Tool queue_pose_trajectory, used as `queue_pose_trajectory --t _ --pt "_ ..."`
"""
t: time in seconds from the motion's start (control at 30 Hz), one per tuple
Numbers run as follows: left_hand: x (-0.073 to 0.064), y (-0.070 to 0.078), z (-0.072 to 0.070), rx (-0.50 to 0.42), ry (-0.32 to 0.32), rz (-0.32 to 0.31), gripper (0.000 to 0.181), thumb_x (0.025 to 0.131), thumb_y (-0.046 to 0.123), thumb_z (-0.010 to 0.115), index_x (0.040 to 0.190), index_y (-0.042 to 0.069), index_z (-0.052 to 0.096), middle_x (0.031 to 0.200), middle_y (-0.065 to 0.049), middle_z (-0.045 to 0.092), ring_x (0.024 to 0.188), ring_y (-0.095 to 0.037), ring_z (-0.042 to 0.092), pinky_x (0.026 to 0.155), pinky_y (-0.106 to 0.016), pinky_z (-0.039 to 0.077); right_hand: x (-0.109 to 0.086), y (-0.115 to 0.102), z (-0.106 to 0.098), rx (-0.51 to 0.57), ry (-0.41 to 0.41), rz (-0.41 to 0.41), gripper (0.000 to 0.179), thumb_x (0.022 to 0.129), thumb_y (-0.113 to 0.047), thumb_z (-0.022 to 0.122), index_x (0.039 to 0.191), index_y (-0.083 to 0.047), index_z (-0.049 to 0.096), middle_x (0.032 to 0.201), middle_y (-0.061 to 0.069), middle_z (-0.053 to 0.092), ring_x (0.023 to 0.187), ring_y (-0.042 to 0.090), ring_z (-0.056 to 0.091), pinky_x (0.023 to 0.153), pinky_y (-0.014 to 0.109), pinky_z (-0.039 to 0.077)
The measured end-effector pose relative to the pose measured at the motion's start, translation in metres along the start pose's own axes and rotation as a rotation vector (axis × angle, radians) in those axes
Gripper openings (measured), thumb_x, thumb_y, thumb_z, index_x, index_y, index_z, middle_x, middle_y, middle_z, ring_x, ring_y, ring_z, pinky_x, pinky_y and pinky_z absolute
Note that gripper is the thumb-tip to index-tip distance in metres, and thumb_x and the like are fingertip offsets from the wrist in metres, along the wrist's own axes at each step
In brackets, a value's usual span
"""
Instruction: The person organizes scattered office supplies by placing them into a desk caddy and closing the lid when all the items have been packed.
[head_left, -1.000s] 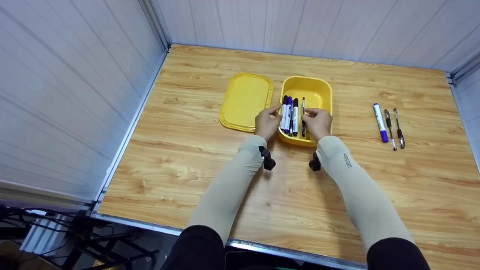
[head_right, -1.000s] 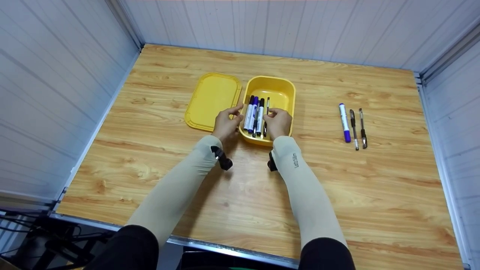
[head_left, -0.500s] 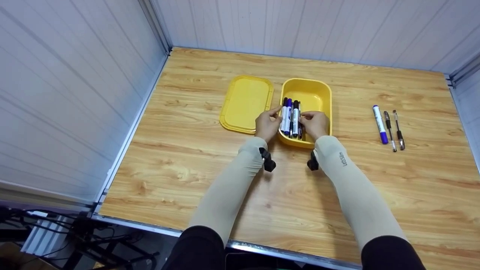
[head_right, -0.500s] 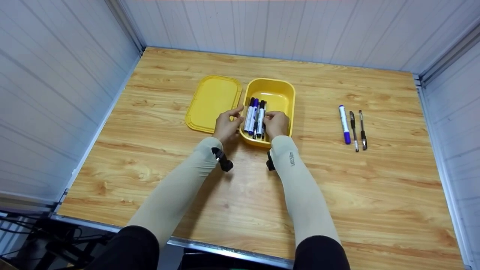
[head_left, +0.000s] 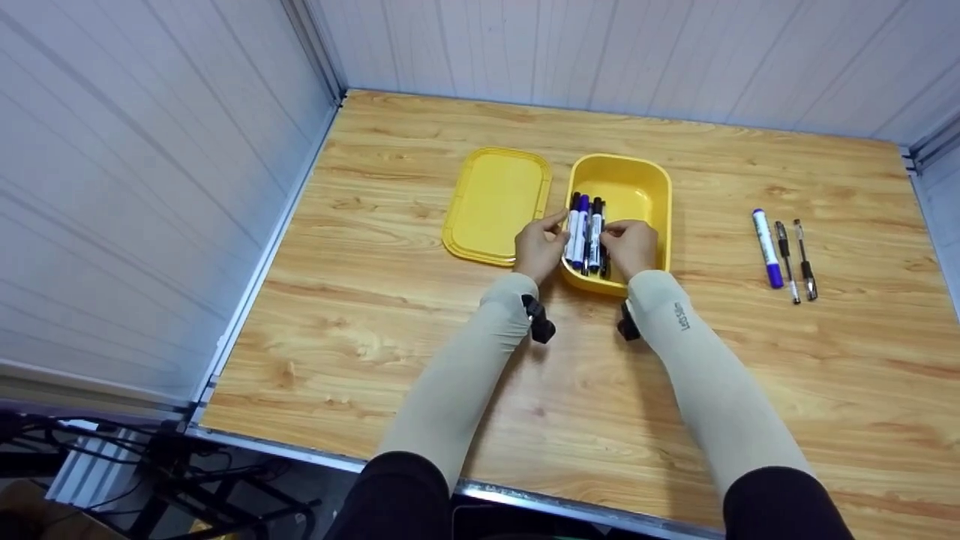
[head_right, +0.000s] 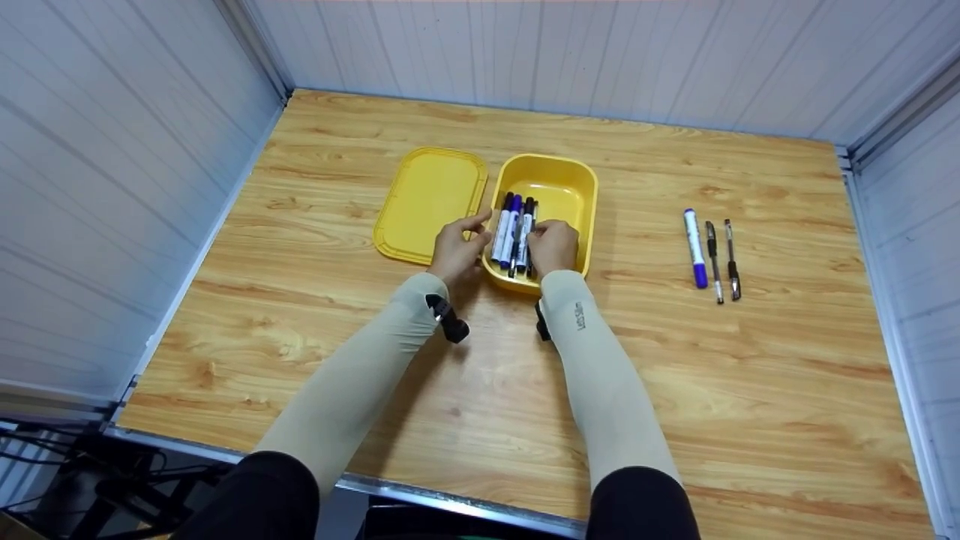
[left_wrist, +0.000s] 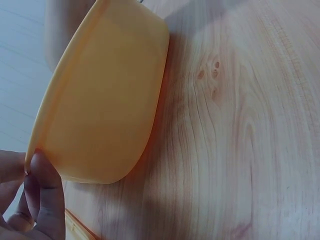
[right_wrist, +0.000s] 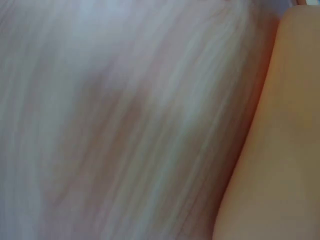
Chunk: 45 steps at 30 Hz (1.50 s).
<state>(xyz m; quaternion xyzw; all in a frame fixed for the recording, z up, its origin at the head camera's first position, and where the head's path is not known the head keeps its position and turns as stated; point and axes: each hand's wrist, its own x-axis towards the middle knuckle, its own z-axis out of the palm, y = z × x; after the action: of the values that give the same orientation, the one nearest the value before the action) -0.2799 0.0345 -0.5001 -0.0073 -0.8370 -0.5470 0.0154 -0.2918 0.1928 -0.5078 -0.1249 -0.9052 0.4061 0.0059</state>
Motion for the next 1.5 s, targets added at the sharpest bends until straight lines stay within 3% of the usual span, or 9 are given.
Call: queue_pose_trajectory --t 0.13,0.23,0.43,0.53,0.67,0.77,0.93,1.27,1.5 --pt "0.001 0.000 0.002 0.009 -0.005 0.002 0.038 0.080 0.008 0.064 0.118 0.014 0.061 0.080 0.004 0.060 0.061 -0.008 0.046 0.051 -0.019 0.036 0.001 -0.001 -0.002 -0.061 0.030 -0.030 0.027 0.081 -0.017 0.059 0.102 -0.005 0.069 0.093 0.010 0.066 0.085 0.021 0.059 0.076 0.032 0.047" --pt "0.000 -0.002 0.004 0.007 -0.009 -0.002 0.038 0.080 0.008 0.064 0.118 0.015 0.061 0.079 0.004 0.060 0.056 -0.007 0.042 0.048 -0.019 0.035 0.002 -0.001 -0.008 -0.092 0.100 -0.092 0.028 0.082 -0.019 0.057 0.103 -0.005 0.068 0.091 0.008 0.065 0.083 0.020 0.058 0.073 0.032 0.046" --pt "-0.002 -0.004 -0.002 -0.007 -0.004 -0.036 0.038 0.081 0.008 0.064 0.118 0.016 0.061 0.080 0.004 0.059 0.061 -0.006 0.044 0.050 -0.018 0.036 0.012 0.009 -0.050 -0.130 0.294 -0.217 0.026 0.084 -0.016 0.053 0.103 -0.004 0.067 0.093 0.010 0.057 0.084 0.021 0.052 0.074 0.032 0.041" --pt "-0.001 -0.003 -0.005 -0.023 -0.009 -0.038 0.039 0.081 0.008 0.063 0.119 0.016 0.060 0.082 0.004 0.059 0.060 -0.007 0.043 0.049 -0.019 0.036 0.018 0.025 -0.086 -0.138 0.320 -0.177 0.028 0.085 -0.015 0.052 0.107 -0.004 0.064 0.098 0.012 0.054 0.088 0.023 0.051 0.077 0.033 0.042" --pt "0.000 -0.002 -0.005 -0.032 -0.008 -0.031 0.039 0.082 0.008 0.063 0.120 0.015 0.059 0.082 0.003 0.058 0.057 -0.008 0.041 0.046 -0.019 0.034 0.016 0.057 -0.130 -0.183 0.255 -0.045 0.035 0.088 -0.018 0.049 0.120 -0.005 0.057 0.111 0.016 0.053 0.099 0.028 0.049 0.083 0.038 0.041" --pt "-0.001 -0.003 -0.005 -0.018 -0.004 -0.029 0.038 0.082 0.008 0.062 0.119 0.015 0.060 0.082 0.003 0.059 0.058 -0.008 0.041 0.047 -0.019 0.033 0.011 0.081 -0.150 -0.207 0.212 0.056 0.039 0.090 -0.020 0.048 0.125 -0.004 0.052 0.116 0.019 0.054 0.104 0.032 0.049 0.087 0.042 0.041" --pt "-0.001 -0.004 -0.003 -0.013 -0.004 -0.040 0.039 0.081 0.008 0.063 0.118 0.017 0.060 0.081 0.005 0.059 0.061 -0.008 0.043 0.047 -0.019 0.034 0.006 0.109 -0.158 -0.237 0.178 0.165 0.038 0.091 -0.014 0.048 0.127 -0.004 0.050 0.116 0.021 0.055 0.101 0.032 0.053 0.082 0.042 0.044" --pt "-0.001 -0.006 0.000 -0.008 0.007 -0.029 0.039 0.080 0.008 0.064 0.117 0.017 0.061 0.080 0.005 0.058 0.069 -0.006 0.047 0.053 -0.018 0.037 0.006 0.128 -0.152 -0.231 0.156 0.190 0.039 0.088 -0.007 0.049 0.127 -0.006 0.050 0.117 0.022 0.054 0.103 0.034 0.050 0.085 0.045 0.041" --pt "0.000 -0.006 -0.001 -0.003 0.008 -0.026 0.038 0.080 0.008 0.064 0.117 0.016 0.061 0.081 0.005 0.058 0.063 -0.008 0.044 0.046 -0.019 0.034 0.006 0.135 -0.148 -0.236 0.148 0.230 0.042 0.087 -0.008 0.050 0.129 -0.008 0.049 0.114 0.021 0.054 0.099 0.031 0.050 0.081 0.043 0.042"
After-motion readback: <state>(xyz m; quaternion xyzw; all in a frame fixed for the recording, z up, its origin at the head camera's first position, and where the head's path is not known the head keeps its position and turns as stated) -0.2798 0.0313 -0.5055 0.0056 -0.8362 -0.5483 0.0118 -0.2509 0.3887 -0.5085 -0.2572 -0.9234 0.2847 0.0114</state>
